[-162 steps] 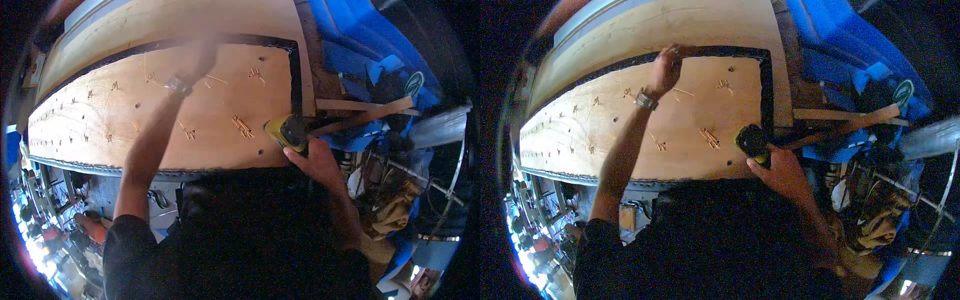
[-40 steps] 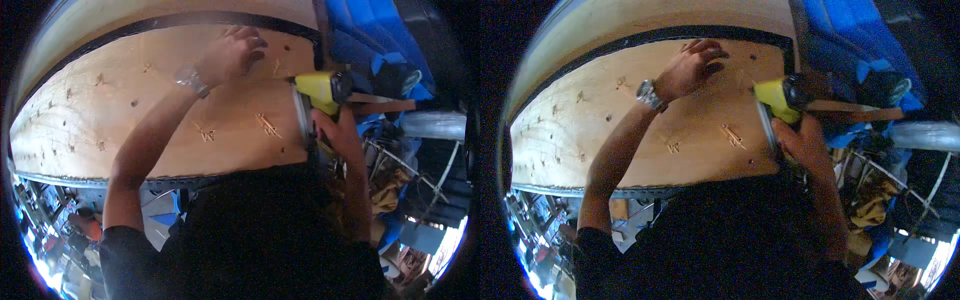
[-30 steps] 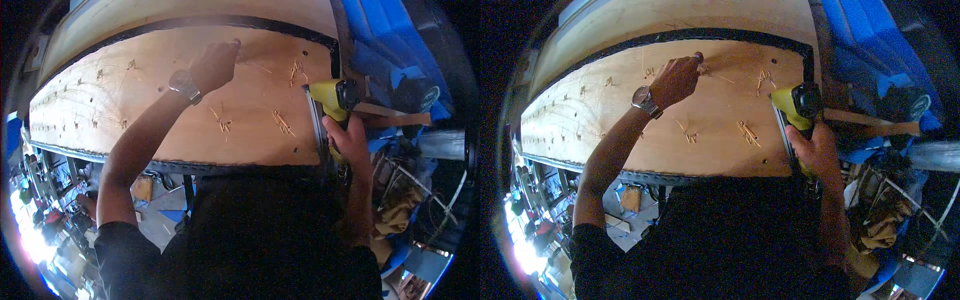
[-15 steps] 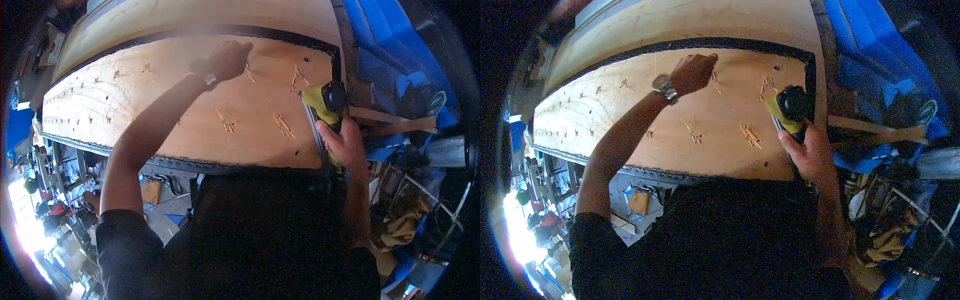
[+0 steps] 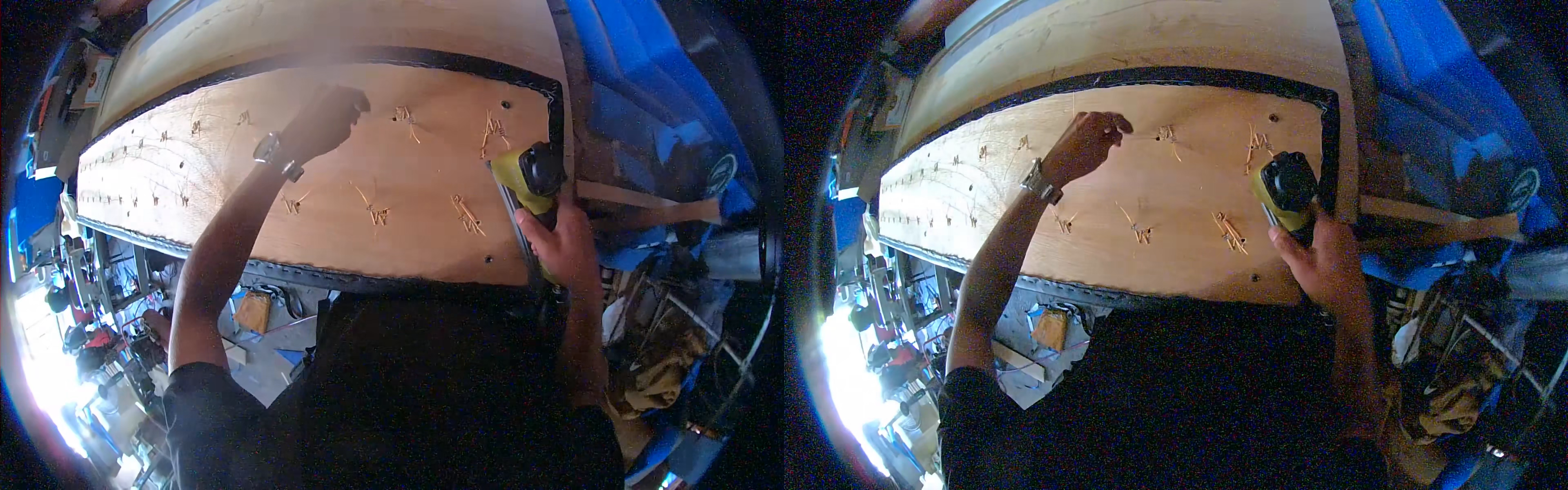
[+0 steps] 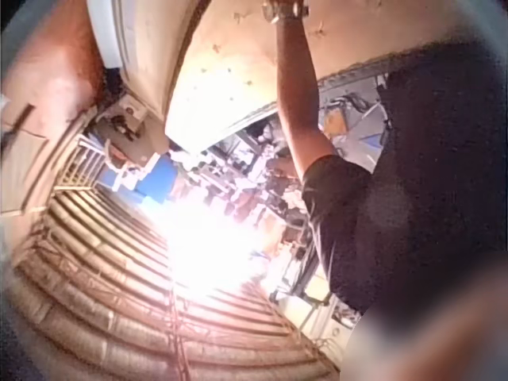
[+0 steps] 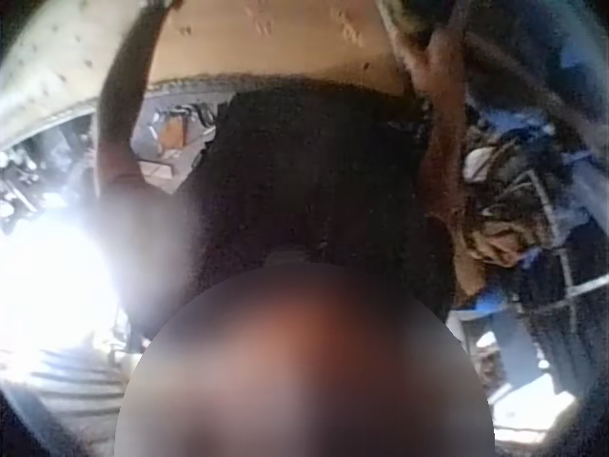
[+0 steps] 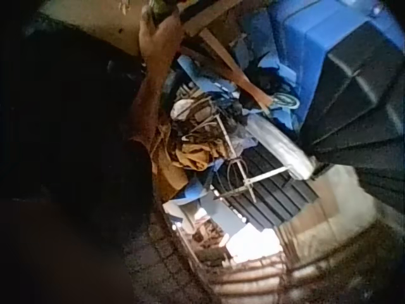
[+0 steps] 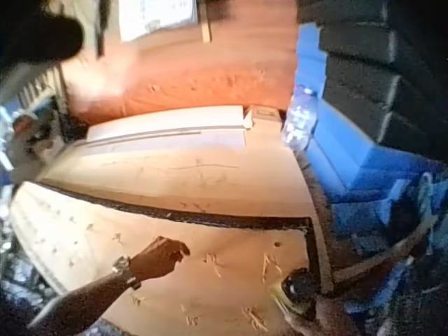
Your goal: Securing upholstery twine and fasteners to a wooden furniture frame using a pneumatic stapler.
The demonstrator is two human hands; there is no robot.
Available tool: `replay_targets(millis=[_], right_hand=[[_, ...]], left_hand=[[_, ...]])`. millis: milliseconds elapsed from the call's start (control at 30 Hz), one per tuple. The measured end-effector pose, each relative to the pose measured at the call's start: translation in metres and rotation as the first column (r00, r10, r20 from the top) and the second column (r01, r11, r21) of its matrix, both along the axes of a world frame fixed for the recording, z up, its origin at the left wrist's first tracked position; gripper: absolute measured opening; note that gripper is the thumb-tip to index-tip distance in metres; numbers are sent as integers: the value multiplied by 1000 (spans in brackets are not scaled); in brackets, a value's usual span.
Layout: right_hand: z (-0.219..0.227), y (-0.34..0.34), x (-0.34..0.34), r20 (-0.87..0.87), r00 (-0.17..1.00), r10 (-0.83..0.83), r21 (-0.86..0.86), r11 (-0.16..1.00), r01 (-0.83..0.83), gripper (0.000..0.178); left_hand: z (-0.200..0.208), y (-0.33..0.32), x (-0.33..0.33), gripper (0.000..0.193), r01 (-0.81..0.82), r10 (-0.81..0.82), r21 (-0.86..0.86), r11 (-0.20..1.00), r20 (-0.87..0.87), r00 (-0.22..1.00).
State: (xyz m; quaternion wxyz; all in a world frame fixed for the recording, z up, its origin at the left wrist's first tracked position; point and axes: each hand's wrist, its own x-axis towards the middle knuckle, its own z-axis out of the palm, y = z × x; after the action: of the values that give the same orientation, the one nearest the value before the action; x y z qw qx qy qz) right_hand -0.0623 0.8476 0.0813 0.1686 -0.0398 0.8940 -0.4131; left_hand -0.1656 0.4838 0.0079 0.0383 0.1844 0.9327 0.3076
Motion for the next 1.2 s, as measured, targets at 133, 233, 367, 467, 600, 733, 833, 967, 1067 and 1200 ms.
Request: replay_targets(millis=[133, 233, 367, 467, 600, 733, 833, 967, 1067, 1200], right_hand=[[-2, 1, 0, 3, 1000, -28, -40, 999, 28, 40], [-2, 3, -2, 20, 1000, -15, 7, 1000, 15, 40], [1, -2, -3, 79, 996, -46, 45, 998, 42, 41], [-4, -6, -7, 16, 1000, 19, 41, 999, -19, 41], [-6, -5, -5, -91, 995, 38, 43, 998, -34, 38], [-1, -12, -6, 16, 1000, 5, 144, 990, -7, 35], [1, -12, -8, 86, 995, -56, 136, 990, 44, 33], [-7, -4, -10, 84, 996, -27, 90, 996, 19, 37], [-4, -10, -19, 111, 994, 16, 72, 997, -24, 41], [23, -68, -40, 146, 974, 173, 34, 983, -179, 33]], left_hand=[[0, -3, 16, 8, 173, -175, -118, 978, -3, 985], [4, -1, 27, 10, 140, -139, -98, 985, 16, 990], [-7, 23, 32, 13, -189, 71, 609, 770, 212, 975], [-17, 56, 29, 4, -122, -16, 860, 495, 150, 989], [-11, 75, 45, 5, -22, 74, 650, 760, -53, 996], [-6, 91, 74, 5, -121, 192, 624, 772, -47, 980], [1, 106, 91, 12, -150, 226, 608, 779, -50, 973], [-8, 106, 101, 15, -70, 182, 548, 833, -151, 972], [-24, 97, 103, 26, 14, 66, 481, 877, -148, 987], [-35, 88, 107, 35, 125, -27, 520, 845, -190, 981]])
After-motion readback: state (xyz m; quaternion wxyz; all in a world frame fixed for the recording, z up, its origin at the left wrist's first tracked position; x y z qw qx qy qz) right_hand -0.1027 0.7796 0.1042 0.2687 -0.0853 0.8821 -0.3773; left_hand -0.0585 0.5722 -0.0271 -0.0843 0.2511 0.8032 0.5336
